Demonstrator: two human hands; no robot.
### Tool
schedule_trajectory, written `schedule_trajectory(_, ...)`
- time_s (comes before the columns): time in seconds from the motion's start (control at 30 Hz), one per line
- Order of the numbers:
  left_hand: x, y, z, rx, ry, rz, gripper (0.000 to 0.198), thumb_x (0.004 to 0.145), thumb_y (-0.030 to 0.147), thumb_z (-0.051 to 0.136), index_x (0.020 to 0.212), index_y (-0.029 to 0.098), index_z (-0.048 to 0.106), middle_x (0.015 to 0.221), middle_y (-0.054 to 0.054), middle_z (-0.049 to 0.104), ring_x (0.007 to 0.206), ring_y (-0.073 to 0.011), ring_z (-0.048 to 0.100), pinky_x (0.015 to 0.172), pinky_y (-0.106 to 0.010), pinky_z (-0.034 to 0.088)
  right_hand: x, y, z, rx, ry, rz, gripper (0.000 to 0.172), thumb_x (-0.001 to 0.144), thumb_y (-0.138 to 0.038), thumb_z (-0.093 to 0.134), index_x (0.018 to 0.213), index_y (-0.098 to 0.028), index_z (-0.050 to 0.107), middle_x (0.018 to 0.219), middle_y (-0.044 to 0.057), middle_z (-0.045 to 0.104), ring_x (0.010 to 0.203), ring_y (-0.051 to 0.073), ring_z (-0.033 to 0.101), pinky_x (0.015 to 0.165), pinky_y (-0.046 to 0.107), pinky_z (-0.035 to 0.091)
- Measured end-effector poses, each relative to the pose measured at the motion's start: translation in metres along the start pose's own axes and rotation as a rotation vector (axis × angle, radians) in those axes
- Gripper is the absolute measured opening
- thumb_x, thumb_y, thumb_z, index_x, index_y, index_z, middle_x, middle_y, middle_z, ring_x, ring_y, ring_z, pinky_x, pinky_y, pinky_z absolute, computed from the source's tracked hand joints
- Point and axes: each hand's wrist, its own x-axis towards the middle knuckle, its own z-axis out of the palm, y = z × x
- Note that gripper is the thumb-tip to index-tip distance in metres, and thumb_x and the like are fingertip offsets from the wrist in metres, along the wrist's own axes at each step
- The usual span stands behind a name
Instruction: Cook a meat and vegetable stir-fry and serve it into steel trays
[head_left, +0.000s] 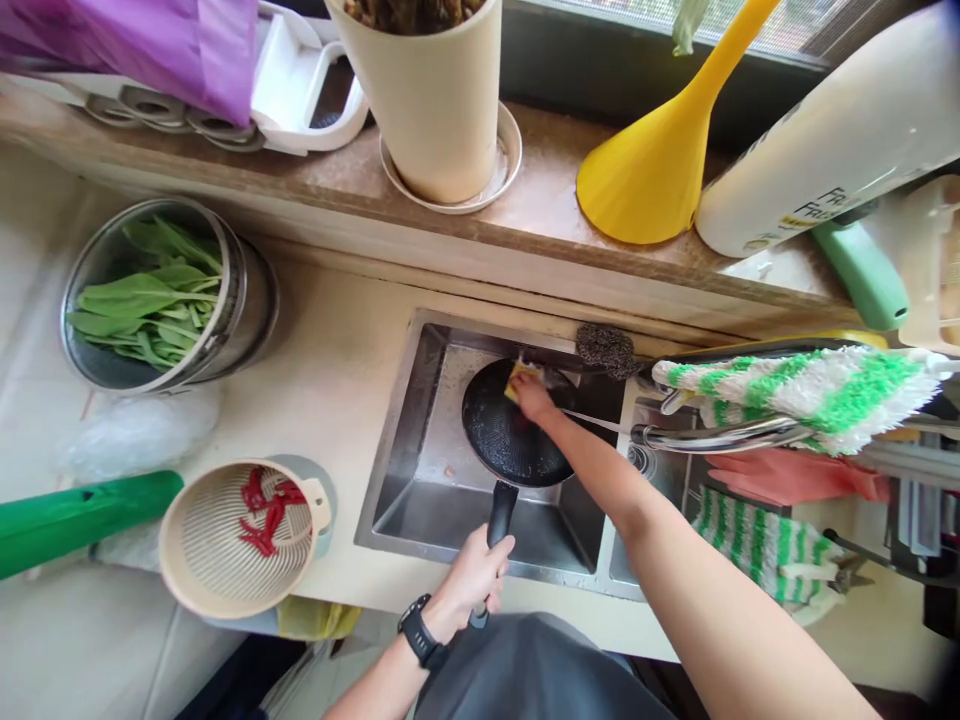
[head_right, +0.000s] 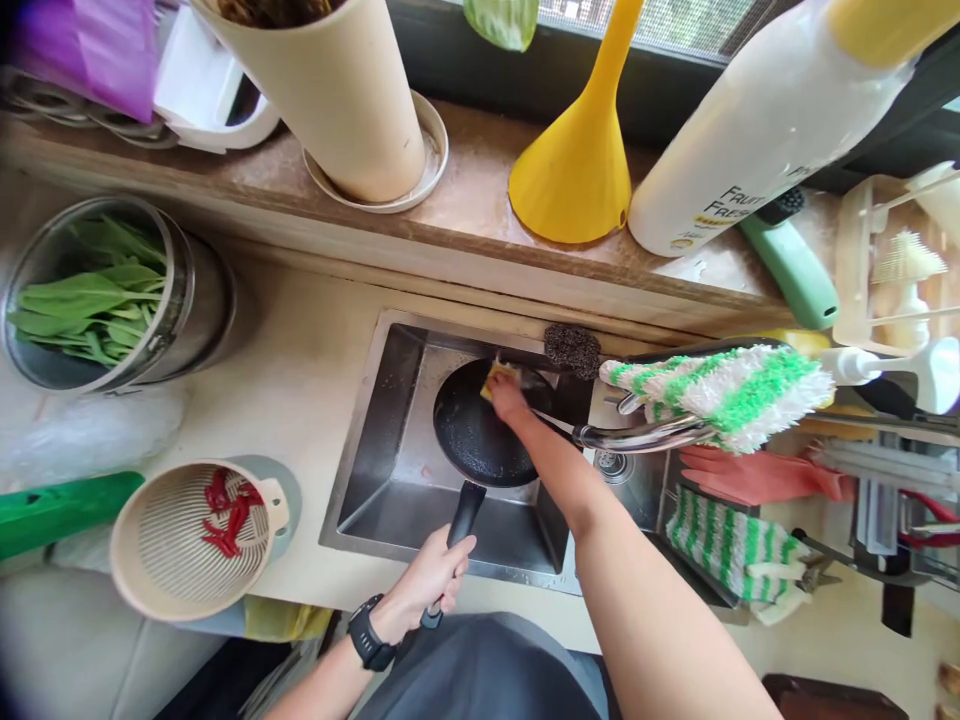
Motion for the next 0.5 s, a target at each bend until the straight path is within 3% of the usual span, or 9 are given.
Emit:
schedule_trajectory(0.07, -0.001, 0.001, 0.001, 0.005, 0.0, -0.006, 0.051, 0.084, 0.066, 0.068, 0.093, 0.026, 0.037, 0.065, 0.012, 0.044, 0.038, -0.002, 0.033, 0.037, -0.016, 0.027, -0.012, 0.022, -0.009, 0.003, -0.009, 0.102, 0.028, 0.1, -0.022, 0.06, 0.127, -0.015, 0.064, 0.139, 0.014, 0.059, 0.124, 0.026, 0.056, 0.107, 0.046, 0.045)
schedule_trajectory(0.13, -0.001, -0.001, 0.001, 0.001, -0.002, -0.008, 0.05, 0.084, 0.065, 0.068, 0.094, 0.026, 0.037, 0.065, 0.012, 0.043, 0.038, -0.0018, 0.032, 0.037, -0.015, 0.026, -0.044, 0.034, -0.008, 0.017, -0.05, 0.174, 0.031, 0.097, -0.032, 0.067, 0.122, -0.014, 0.065, 0.129, 0.013, 0.064, 0.117, 0.026, 0.062, 0.103, 0.049, 0.049)
schedule_trajectory(0.2, -0.001, -0.004, 0.002, -0.004, -0.008, 0.002, 0.05, 0.085, 0.064, 0.068, 0.094, 0.026, 0.037, 0.066, 0.012, 0.043, 0.039, -0.0018, 0.033, 0.038, -0.015, 0.025, -0.082, 0.031, 0.0, 0.054, -0.116, 0.195, 0.024, 0.091, -0.028, 0.073, 0.108, -0.012, 0.069, 0.113, 0.015, 0.07, 0.108, 0.028, 0.066, 0.097, 0.048, 0.051)
schedule_trajectory(0.3, 0.002, -0.008, 0.002, 0.004, -0.005, 0.025, 0.046, 0.088, 0.062, 0.067, 0.094, 0.026, 0.037, 0.065, 0.012, 0.043, 0.038, -0.0018, 0.034, 0.039, -0.015, 0.026, -0.119, 0.005, 0.021, 0.161, -0.202, 0.158, 0.01, 0.077, -0.015, 0.078, 0.081, -0.014, 0.069, 0.088, 0.018, 0.072, 0.096, 0.032, 0.069, 0.087, 0.042, 0.052)
schedule_trajectory(0.4, 0.005, -0.01, 0.0, 0.047, 0.031, 0.042, 0.039, 0.093, 0.056, 0.063, 0.096, 0.026, 0.038, 0.064, 0.012, 0.042, 0.037, -0.002, 0.033, 0.038, -0.016, 0.027, -0.109, -0.033, 0.037, 0.333, -0.227, 0.086, 0.013, 0.068, -0.009, 0.074, 0.068, -0.018, 0.065, 0.072, 0.01, 0.069, 0.082, 0.027, 0.068, 0.078, 0.034, 0.05)
schedule_trajectory(0.5, 0.009, -0.011, -0.002, 0.114, 0.075, 0.068, 0.034, 0.096, 0.051, 0.06, 0.096, 0.025, 0.038, 0.062, 0.012, 0.042, 0.035, -0.0031, 0.034, 0.036, -0.017, 0.027, -0.058, -0.066, 0.038, 0.545, -0.132, 0.033, 0.008, 0.072, -0.011, 0.066, 0.074, -0.018, 0.066, 0.072, 0.004, 0.069, 0.075, 0.019, 0.064, 0.074, 0.029, 0.048)
